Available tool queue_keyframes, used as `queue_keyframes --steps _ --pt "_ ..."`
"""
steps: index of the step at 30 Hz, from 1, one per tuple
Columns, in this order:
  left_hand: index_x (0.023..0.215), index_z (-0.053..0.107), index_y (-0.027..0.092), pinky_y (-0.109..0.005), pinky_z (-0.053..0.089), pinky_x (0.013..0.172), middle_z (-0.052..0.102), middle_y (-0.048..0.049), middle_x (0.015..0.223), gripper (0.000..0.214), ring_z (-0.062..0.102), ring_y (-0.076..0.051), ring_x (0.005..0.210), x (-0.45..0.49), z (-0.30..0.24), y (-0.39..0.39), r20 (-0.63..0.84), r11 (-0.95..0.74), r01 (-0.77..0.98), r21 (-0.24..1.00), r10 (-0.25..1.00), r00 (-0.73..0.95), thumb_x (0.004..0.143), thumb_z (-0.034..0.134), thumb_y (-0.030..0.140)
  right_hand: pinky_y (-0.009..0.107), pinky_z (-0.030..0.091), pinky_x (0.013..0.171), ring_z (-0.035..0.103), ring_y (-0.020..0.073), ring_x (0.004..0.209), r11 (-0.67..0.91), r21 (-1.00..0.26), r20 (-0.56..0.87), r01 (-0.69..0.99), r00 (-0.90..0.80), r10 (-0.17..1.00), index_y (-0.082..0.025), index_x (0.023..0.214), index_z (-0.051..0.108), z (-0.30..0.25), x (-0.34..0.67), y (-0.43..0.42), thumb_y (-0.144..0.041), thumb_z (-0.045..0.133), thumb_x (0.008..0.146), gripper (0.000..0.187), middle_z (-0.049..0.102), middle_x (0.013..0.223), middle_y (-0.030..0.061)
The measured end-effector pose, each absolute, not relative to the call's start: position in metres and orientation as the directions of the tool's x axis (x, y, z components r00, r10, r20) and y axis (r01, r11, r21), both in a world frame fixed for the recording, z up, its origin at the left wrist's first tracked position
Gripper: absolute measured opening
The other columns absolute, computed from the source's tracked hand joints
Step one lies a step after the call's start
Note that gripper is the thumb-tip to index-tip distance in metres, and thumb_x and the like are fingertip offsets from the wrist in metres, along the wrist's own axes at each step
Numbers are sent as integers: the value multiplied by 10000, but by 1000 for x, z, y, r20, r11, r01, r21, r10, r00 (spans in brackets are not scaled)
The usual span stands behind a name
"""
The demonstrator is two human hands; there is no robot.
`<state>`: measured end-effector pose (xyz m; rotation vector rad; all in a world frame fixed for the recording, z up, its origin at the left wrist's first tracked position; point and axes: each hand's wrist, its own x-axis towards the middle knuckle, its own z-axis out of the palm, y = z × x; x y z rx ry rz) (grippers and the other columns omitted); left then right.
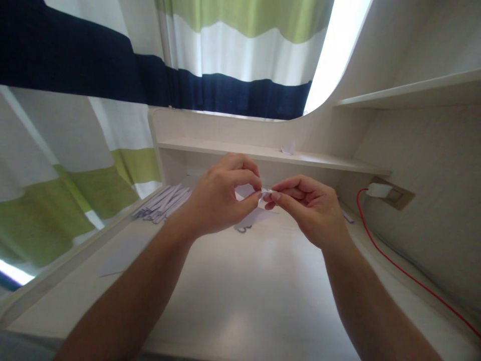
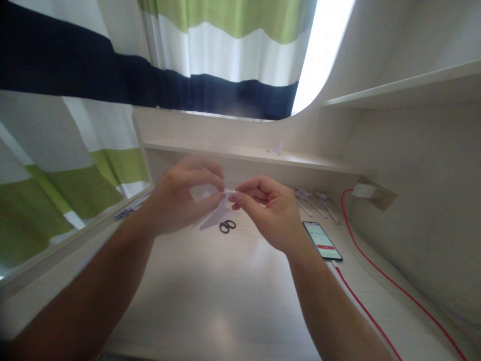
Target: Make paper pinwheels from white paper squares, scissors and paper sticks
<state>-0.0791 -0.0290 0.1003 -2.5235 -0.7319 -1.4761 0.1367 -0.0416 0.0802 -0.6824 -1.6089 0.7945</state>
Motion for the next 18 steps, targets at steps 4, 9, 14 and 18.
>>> queue_keyframes --steps 4,9,14,18 --pt "838 748 194 -372 529 929 743 -60 1041 68 694 -219 1023 -78 100 -29 846 -873 471 129 344 407 886 726 151 344 655 738 815 220 795 600 -799 588 18 -181 788 -217 939 747 79 138 -42 -341 894 859 208 835 845 42" --pt "855 753 197 -373 528 936 744 -58 1051 56 690 -216 1022 -77 99 -29 845 -870 480 115 340 413 891 731 160 344 647 729 808 222 789 602 -798 584 41 -198 787 -211 953 760 77 138 -42 -343 893 862 208 829 843 44" --pt "878 759 187 -374 528 938 744 -64 1058 46 689 -216 1035 -76 98 -29 837 -871 480 106 338 429 899 726 164 319 631 703 781 195 745 615 -787 597 51 -195 779 -199 932 787 76 136 -40 -324 912 840 199 826 847 48" --pt "875 749 184 -390 531 933 743 -66 1054 64 685 -227 1042 -74 97 -30 836 -867 492 81 328 441 906 701 155 289 610 674 757 169 715 617 -784 597 67 -191 779 -200 908 790 76 135 -40 -325 910 839 186 814 815 37"
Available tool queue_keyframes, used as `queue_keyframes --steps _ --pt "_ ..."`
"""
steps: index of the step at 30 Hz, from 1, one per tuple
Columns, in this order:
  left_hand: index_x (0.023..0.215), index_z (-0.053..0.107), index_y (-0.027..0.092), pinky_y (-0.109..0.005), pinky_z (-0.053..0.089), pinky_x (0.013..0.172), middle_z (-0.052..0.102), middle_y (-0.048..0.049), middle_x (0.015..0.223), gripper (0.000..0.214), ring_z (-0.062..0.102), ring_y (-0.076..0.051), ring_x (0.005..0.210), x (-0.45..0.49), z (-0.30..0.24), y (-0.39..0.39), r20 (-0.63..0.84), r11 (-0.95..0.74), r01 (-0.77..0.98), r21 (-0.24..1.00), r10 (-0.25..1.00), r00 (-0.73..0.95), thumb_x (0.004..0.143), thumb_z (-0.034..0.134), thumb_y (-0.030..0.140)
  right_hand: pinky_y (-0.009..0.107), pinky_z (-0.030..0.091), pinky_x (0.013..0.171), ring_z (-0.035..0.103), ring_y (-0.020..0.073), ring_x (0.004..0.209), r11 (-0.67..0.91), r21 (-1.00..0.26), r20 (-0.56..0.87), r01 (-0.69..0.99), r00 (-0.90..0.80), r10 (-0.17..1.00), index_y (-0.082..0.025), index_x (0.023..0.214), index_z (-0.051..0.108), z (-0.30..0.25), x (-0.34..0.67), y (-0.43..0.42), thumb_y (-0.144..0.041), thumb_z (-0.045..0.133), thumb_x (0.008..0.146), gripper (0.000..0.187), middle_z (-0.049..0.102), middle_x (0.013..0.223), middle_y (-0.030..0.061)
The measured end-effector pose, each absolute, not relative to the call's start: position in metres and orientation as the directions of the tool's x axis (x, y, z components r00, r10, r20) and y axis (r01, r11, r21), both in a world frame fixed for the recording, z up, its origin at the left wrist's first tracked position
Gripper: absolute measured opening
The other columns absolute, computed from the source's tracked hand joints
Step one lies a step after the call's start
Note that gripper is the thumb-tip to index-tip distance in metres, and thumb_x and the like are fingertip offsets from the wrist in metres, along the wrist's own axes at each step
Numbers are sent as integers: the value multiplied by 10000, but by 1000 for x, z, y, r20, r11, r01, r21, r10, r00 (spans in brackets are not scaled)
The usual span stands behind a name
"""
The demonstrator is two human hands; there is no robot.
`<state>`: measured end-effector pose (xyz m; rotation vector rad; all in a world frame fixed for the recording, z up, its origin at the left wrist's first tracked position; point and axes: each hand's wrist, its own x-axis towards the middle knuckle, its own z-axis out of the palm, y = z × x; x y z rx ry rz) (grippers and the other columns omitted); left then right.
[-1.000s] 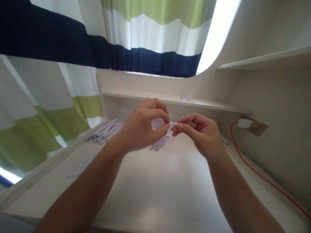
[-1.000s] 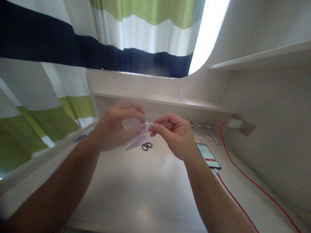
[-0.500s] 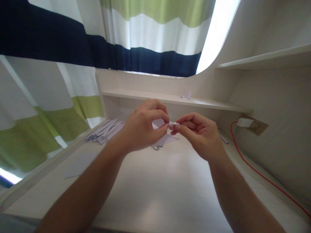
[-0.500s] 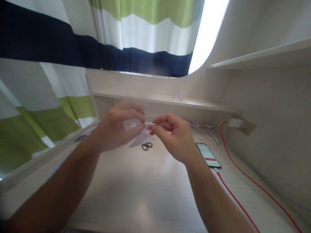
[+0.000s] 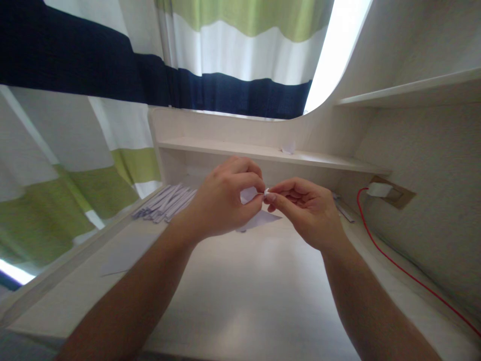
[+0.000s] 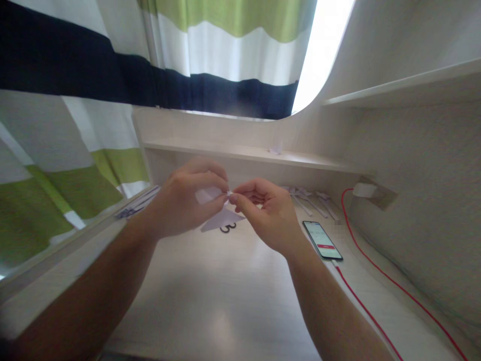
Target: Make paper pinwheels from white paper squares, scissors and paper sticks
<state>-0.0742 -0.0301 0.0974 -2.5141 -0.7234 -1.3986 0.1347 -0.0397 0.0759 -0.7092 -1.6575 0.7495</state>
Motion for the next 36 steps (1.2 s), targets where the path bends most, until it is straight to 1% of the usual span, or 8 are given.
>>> queue_keyframes --steps 7,15,19,21,24,27,31,36 --pt "880 755 185 -403 533 942 750 -63 1055 74 685 -237 1053 -70 97 -33 831 -848 526 62 336 443 899 698 143 272 613 662 758 158 690 595 -803 584 -12 -210 784 -204 874 803 76 137 -34 -297 919 824 157 814 789 32" --pt "1026 798 225 -383 567 956 777 -49 1078 172 715 -221 1038 -90 107 -27 900 -877 432 210 346 266 870 754 166 215 643 714 778 113 697 379 -875 453 -300 -236 860 -209 849 829 70 142 -10 -279 925 812 125 837 799 15" --pt "1018 793 227 -335 584 773 786 -43 990 174 722 -204 914 -109 115 -19 871 -745 480 463 482 -93 855 798 287 220 648 720 777 115 673 313 -869 413 -384 -213 885 -188 855 830 67 140 -6 -286 939 779 166 834 785 20" --pt "970 789 212 -314 555 666 780 -52 904 237 713 -201 821 -116 117 -15 789 -636 501 587 588 -178 842 819 410 220 647 707 773 117 656 318 -857 414 -405 -174 894 -182 855 828 68 139 -5 -291 945 764 184 829 772 20" --pt "914 773 194 -293 474 518 751 -49 751 448 654 -172 607 -122 117 -8 595 -467 509 723 795 -116 843 771 636 214 640 679 772 121 639 354 -839 423 -413 -87 902 -183 840 823 69 138 -5 -294 957 743 199 828 759 21" --pt "913 767 189 -268 433 465 745 -45 710 565 649 -160 544 -121 114 -3 448 -404 505 763 893 38 854 700 747 218 641 671 777 128 634 399 -823 442 -405 -14 897 -192 843 823 70 136 -6 -286 959 738 195 832 763 22" --pt "934 771 182 -240 416 434 768 -63 740 455 694 -177 590 -111 110 1 372 -396 458 796 917 147 855 748 629 217 639 681 786 129 658 459 -809 481 -368 36 876 -199 869 827 68 136 -8 -271 931 788 150 841 794 20" --pt "838 720 177 -235 484 498 751 -31 706 183 682 -161 601 -97 104 3 458 -456 250 854 887 54 785 807 329 236 641 714 795 137 698 495 -801 509 -337 51 859 -208 896 827 66 137 -9 -274 905 830 122 848 836 21"
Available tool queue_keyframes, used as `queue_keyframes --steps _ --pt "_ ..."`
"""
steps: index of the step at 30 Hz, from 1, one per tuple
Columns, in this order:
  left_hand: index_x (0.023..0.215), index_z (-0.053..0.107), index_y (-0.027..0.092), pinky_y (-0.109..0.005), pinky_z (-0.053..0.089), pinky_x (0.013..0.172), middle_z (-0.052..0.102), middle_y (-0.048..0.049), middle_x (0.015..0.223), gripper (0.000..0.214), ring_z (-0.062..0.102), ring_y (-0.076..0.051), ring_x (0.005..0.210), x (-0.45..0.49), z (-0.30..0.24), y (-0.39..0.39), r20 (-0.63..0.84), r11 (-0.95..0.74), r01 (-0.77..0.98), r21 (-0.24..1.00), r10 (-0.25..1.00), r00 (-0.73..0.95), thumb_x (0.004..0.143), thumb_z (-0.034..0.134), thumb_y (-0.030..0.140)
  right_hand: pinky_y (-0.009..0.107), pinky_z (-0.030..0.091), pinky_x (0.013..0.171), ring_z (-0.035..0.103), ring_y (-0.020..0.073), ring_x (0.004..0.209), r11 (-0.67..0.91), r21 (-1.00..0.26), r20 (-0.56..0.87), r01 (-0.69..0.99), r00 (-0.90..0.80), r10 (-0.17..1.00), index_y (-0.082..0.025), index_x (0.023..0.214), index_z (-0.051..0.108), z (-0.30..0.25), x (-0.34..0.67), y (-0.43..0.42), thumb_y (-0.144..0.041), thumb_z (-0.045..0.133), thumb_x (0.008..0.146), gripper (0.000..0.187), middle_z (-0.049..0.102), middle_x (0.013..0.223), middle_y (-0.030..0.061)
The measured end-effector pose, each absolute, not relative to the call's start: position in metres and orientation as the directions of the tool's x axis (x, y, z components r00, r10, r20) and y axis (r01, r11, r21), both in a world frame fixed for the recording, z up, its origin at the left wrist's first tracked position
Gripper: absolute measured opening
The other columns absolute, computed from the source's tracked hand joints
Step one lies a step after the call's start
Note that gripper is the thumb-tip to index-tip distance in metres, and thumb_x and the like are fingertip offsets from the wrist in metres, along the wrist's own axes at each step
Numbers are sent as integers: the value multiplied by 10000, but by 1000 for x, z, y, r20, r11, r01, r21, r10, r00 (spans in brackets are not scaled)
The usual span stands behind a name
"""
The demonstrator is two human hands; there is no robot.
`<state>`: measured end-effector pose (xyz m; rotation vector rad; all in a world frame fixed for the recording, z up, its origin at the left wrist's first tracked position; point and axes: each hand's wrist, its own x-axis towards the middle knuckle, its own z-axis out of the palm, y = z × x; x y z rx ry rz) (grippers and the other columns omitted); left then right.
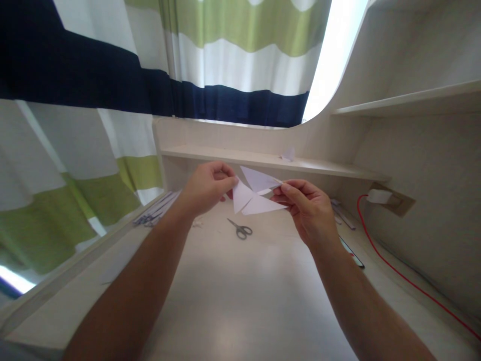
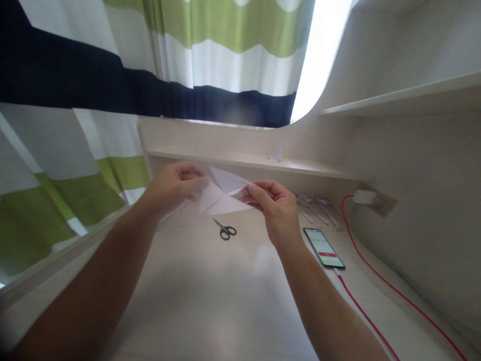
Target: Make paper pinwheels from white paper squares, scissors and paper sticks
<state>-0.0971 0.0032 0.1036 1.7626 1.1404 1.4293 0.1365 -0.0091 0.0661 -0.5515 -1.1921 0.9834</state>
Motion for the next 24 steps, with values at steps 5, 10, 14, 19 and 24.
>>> queue_keyframes --steps 5,10,14,19,24 --pt "810 754 165 -249 520 652 765 -26 780 80 692 -149 727 -91 100 1 675 -668 207 715 737 49 791 802 226 246 645 725 795 140 705 496 -802 509 -333 54 859 -201 896 824 68 135 -11 -268 900 831 121 848 833 22" --pt "878 802 196 -254 529 660 794 -25 865 46 710 -162 786 -90 98 -5 784 -757 349 553 614 90 853 780 227 260 649 702 802 157 693 493 -805 506 -330 50 861 -199 890 808 69 134 -15 -282 901 824 141 848 827 26" --pt "906 815 228 -274 561 726 809 -9 897 61 718 -160 808 -89 100 -13 820 -804 371 464 549 162 884 763 204 248 629 649 810 168 716 508 -821 524 -260 10 852 -208 902 795 71 134 -19 -307 889 850 146 850 840 35" --pt "914 798 248 -306 565 783 795 3 904 102 713 -166 833 -90 105 -25 874 -868 373 328 429 228 896 754 158 326 658 722 818 204 757 654 -750 655 -96 29 755 -220 906 802 77 133 -33 -274 886 855 113 852 835 44" --pt "935 787 254 -333 584 827 791 -9 961 133 735 -178 885 -89 108 -34 894 -912 350 213 327 308 935 720 140 365 668 816 820 213 811 678 -734 679 -30 -7 734 -263 927 808 83 133 -51 -269 890 860 106 852 869 28"
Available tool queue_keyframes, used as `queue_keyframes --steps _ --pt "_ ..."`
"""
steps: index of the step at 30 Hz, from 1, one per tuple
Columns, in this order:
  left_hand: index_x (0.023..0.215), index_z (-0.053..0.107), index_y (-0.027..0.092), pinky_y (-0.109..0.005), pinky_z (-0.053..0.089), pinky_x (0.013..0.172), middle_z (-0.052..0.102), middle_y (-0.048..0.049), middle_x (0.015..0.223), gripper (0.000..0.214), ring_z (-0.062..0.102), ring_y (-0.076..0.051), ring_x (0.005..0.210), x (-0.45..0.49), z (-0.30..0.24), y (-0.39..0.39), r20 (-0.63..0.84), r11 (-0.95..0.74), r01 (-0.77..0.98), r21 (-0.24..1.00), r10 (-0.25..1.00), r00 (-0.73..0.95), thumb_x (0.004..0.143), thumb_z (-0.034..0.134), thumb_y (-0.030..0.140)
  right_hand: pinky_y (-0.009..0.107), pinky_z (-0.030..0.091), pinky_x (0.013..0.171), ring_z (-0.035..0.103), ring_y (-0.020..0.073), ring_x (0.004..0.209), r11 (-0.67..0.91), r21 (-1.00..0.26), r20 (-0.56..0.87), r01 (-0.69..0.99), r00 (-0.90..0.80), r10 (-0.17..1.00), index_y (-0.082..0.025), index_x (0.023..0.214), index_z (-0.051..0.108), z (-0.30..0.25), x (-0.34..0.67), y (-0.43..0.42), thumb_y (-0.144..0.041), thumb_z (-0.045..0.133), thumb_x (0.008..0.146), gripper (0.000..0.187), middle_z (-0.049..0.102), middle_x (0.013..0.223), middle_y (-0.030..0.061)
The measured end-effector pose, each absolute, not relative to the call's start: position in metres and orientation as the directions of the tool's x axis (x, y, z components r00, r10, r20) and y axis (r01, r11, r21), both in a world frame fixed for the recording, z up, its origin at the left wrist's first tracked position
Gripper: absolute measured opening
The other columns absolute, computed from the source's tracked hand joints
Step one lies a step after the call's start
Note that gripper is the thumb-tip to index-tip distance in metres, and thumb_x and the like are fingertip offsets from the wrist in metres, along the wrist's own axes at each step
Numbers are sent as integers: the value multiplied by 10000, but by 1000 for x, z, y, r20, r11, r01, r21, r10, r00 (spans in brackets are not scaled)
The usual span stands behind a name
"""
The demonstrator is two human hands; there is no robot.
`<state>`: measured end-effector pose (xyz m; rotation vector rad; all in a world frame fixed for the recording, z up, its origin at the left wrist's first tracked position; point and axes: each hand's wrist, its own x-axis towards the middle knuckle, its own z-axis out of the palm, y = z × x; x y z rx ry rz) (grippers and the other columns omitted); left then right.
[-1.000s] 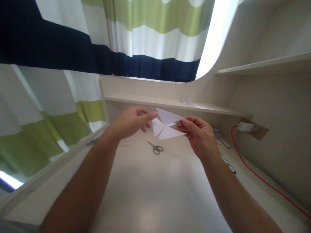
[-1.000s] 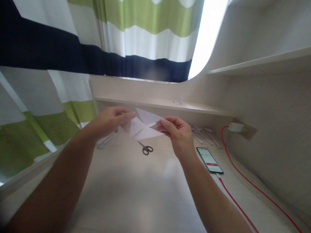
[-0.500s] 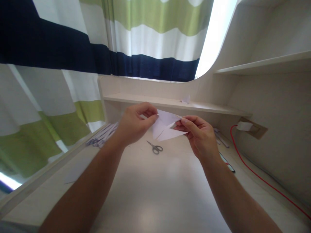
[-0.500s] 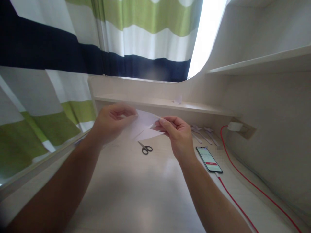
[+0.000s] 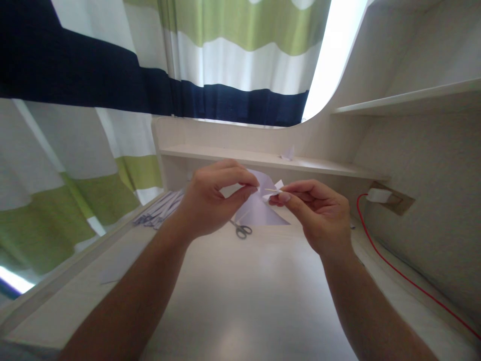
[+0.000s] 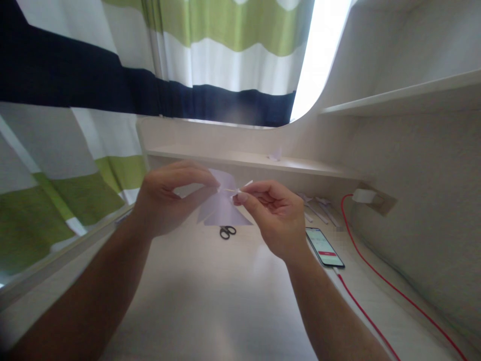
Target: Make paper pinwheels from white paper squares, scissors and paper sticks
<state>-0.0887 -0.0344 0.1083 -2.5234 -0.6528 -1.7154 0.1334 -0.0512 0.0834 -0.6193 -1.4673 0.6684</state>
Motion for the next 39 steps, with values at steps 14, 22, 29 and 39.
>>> queue_keyframes --steps 14,22,29,39 --pt "969 798 310 -375 606 867 801 -25 1024 141 753 -216 954 -89 108 -39 869 -903 369 222 355 345 959 703 206 373 657 824 810 216 821 717 -695 713 59 -69 697 -265 954 807 78 136 -49 -334 876 881 122 846 880 28" --pt "960 793 309 -371 606 852 796 -25 1006 128 749 -214 935 -90 109 -38 859 -908 362 213 350 373 954 710 212 384 657 799 802 225 800 719 -690 718 85 -46 694 -255 946 803 78 134 -49 -350 872 881 134 838 862 36" --pt "950 803 320 -384 602 875 804 -16 1002 153 752 -215 940 -91 110 -37 846 -903 370 219 365 389 952 703 204 373 652 808 798 217 809 731 -677 726 89 -85 683 -270 957 805 77 137 -48 -325 865 892 104 834 871 27" --pt "938 795 315 -389 598 872 805 -17 992 146 750 -224 940 -92 110 -35 827 -903 344 259 391 404 953 697 208 391 651 800 790 224 792 729 -677 724 97 -88 684 -260 951 805 77 137 -48 -331 865 886 114 828 859 35"
